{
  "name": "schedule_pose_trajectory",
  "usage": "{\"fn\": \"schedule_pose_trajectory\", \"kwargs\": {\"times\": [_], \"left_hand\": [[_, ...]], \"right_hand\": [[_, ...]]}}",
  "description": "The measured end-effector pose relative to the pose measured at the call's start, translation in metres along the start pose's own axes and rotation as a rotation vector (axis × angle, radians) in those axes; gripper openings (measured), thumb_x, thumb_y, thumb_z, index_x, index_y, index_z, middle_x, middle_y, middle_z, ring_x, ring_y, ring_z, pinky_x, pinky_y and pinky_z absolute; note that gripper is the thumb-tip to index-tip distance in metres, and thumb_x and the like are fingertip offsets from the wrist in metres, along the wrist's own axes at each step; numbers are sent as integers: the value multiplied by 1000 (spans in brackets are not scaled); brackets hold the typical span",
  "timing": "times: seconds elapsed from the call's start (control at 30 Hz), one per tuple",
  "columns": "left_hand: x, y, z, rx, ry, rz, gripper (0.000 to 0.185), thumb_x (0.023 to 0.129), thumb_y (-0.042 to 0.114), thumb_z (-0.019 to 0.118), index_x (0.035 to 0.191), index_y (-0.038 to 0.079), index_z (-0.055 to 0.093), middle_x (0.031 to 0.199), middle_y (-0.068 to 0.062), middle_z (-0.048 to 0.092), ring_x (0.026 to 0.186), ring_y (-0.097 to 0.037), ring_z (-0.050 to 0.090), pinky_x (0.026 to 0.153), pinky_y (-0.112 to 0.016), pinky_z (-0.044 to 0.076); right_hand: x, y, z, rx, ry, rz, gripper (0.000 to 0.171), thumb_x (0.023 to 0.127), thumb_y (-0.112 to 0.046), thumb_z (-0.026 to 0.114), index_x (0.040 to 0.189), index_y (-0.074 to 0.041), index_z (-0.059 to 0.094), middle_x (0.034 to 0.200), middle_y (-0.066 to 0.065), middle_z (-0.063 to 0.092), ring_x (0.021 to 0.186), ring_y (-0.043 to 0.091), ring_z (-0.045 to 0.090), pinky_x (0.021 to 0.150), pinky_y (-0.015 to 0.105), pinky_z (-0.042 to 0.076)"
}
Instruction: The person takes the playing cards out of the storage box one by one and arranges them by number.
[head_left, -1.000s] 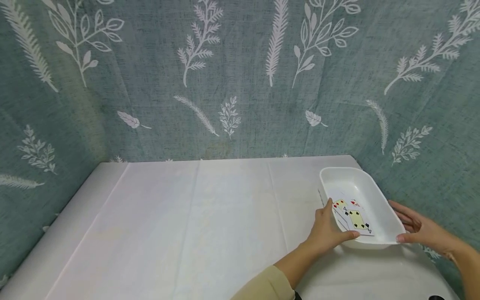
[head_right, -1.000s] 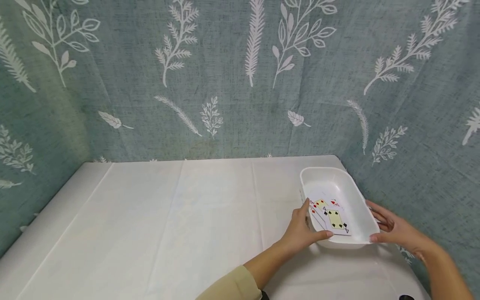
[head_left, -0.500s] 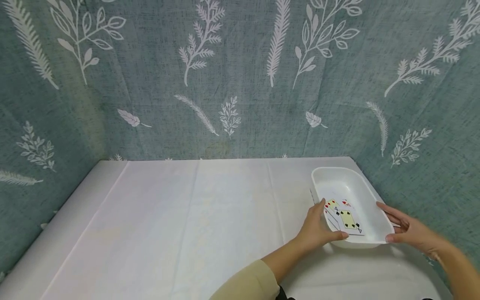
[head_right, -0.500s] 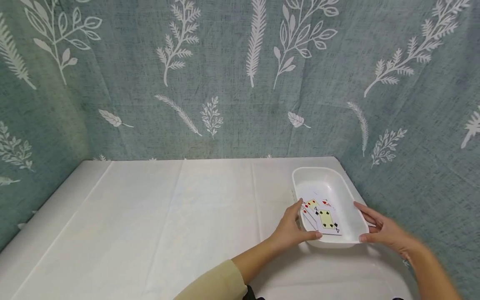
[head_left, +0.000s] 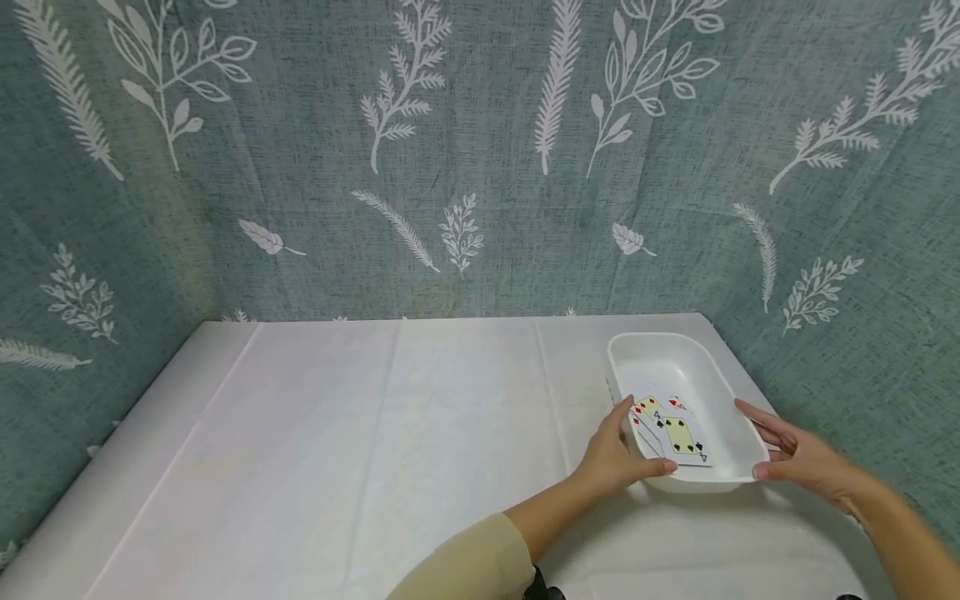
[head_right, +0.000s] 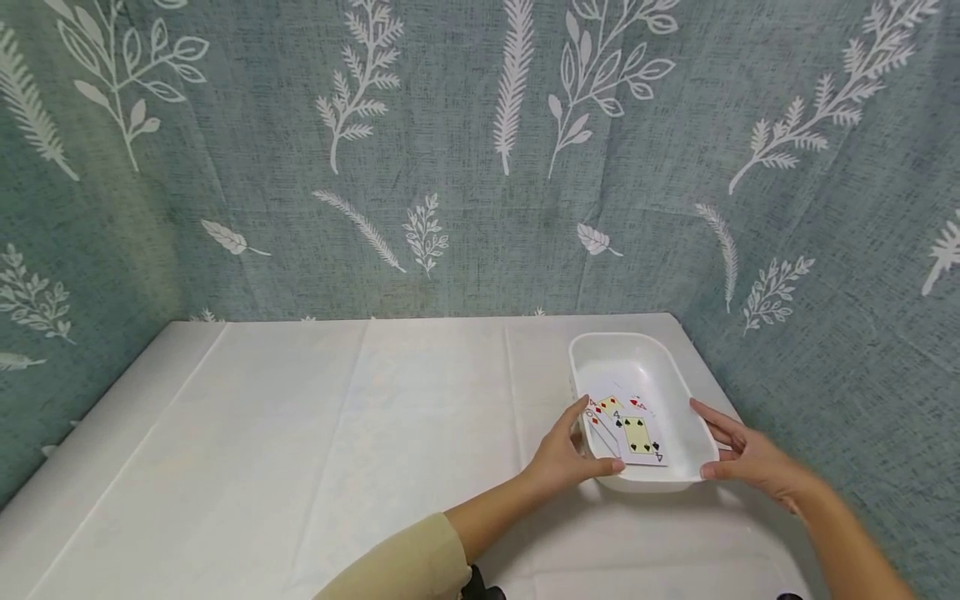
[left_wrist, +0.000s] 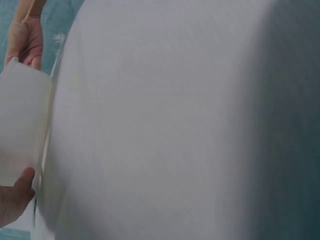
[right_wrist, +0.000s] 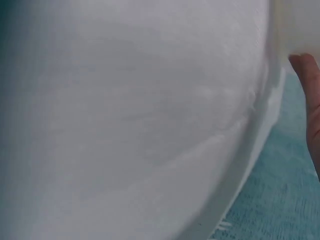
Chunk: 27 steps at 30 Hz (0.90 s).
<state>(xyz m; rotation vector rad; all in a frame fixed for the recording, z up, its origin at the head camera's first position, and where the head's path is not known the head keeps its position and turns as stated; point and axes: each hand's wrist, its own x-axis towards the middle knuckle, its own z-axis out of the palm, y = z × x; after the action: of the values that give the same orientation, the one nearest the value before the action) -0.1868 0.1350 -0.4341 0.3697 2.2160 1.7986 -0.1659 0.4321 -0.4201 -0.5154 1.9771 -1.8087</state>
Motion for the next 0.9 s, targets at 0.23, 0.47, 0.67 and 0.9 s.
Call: {"fn": "schedule_pose_trajectory", "kwargs": {"times": [0.23, 0.47, 0.67, 0.9], "left_hand": [[-4, -6, -12, -76, 15, -24, 94, 67, 16, 86, 146, 22, 35, 137, -3, 48, 114, -19, 53, 89, -30, 46], [-11, -15, -21, -172, 26, -43, 93, 68, 11, 84, 146, 21, 35, 140, -4, 46, 117, -25, 51, 90, -34, 47], [-15, -17, -32, -152, 20, -62, 94, 68, 14, 85, 147, 23, 34, 141, -7, 45, 120, -30, 49, 89, -37, 48], [-18, -18, -46, -143, 14, -53, 96, 68, 13, 84, 148, 22, 31, 143, -8, 42, 125, -33, 47, 95, -39, 47]], "right_hand": [[10, 0, 12, -51, 50, 37, 79, 91, -1, 59, 150, -36, 20, 131, -28, 47, 111, 4, 58, 82, 26, 52], [20, 3, 23, 39, 15, 34, 80, 90, 1, 60, 148, -39, 24, 132, -24, 49, 111, 10, 60, 83, 29, 53], [25, 1, 34, 17, 29, 41, 82, 89, 2, 60, 150, -34, 19, 131, -22, 51, 109, 13, 62, 82, 29, 54], [33, -3, 45, -45, 68, 70, 85, 89, -1, 63, 153, -24, 12, 129, -24, 52, 106, 14, 63, 82, 28, 53]]}}
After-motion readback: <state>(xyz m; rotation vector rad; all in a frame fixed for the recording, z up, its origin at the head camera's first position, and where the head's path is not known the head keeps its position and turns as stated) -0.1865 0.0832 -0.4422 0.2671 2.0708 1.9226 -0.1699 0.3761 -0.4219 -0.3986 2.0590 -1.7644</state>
